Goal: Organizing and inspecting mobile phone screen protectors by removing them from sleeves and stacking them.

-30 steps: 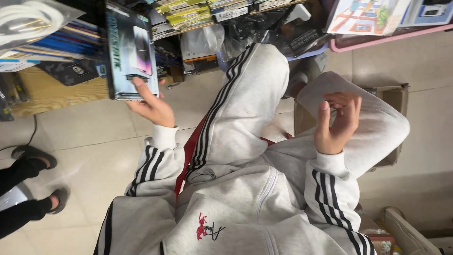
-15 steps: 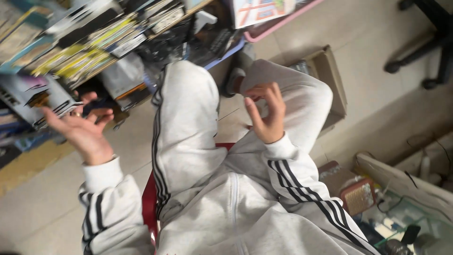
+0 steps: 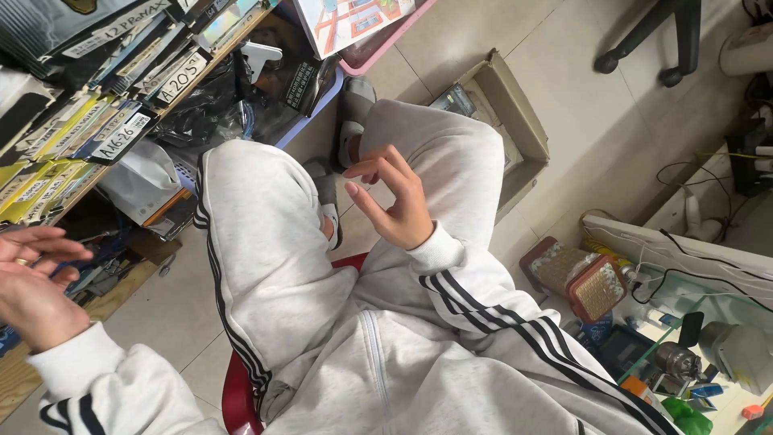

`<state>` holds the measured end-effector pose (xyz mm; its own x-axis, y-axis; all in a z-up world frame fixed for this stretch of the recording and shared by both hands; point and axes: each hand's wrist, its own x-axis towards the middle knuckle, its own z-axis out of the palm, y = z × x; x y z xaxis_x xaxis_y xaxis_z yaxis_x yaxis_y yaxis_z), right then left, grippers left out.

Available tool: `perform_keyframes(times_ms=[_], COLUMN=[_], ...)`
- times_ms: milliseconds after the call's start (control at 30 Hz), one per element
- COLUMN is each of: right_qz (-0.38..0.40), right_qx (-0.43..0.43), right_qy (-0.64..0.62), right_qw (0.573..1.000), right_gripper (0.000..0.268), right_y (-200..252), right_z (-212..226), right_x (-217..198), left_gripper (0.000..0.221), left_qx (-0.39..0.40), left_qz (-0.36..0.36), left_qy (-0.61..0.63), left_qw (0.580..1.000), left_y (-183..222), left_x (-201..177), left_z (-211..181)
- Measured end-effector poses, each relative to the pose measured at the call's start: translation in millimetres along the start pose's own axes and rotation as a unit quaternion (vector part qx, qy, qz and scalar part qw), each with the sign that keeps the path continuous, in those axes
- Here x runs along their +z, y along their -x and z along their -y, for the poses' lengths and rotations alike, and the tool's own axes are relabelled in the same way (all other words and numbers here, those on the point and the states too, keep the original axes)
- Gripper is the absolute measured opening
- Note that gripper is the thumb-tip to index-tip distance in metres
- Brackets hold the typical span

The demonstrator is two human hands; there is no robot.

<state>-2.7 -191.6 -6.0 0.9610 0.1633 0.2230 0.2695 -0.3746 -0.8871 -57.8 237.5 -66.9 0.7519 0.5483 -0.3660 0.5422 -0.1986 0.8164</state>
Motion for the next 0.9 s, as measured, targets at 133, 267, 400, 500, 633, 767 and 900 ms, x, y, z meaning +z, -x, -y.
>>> perform_keyframes(times_ms=[133,267,400,500,633,767,900], right_qz=[-0.011,-0.046,-0.129,-0.21,-0.265,-0.223,-0.179], right_qx=[-0.008,-0.038,-0.098,-0.081,0.038,0.221,0.281], right_qy=[-0.005,0.007,0.077,0.133,0.117,0.088,0.14], right_qw=[1.0,0.998,0.984,0.965,0.956,0.945,0.933], right_gripper=[0.017,0.016,0.02,0.027,0.023,0.013,0.014], right_y=[-3.0,-11.9,-28.7,-25.9,-4.5,68.9,143.7], right_z=[0.8,-9.2,-4.0,-32.6,-112.6,-293.8,-434.4], right_x=[-6.5,-27.4,-68.9,-107.9,-143.8,-168.3,-185.7], left_gripper=[0.105,0.053,0.059,0.08,0.079,0.082,0.079], left_qx=[-0.068,0.057,0.102,0.135,0.23,0.336,0.415], left_qz=[-0.002,0.138,0.133,0.134,0.105,0.099,0.122], left_qy=[-0.017,-0.045,-0.085,-0.158,-0.181,-0.273,-0.315], left_qw=[0.998,0.988,0.982,0.969,0.95,0.896,0.845], left_y=[41.3,95.9,133.6,150.6,166.2,178.2,172.9], left_x=[51.5,106.0,115.9,118.4,126.8,127.8,120.3], left_z=[-23.7,-16.0,-47.4,-47.7,-51.2,-30.4,-5.4])
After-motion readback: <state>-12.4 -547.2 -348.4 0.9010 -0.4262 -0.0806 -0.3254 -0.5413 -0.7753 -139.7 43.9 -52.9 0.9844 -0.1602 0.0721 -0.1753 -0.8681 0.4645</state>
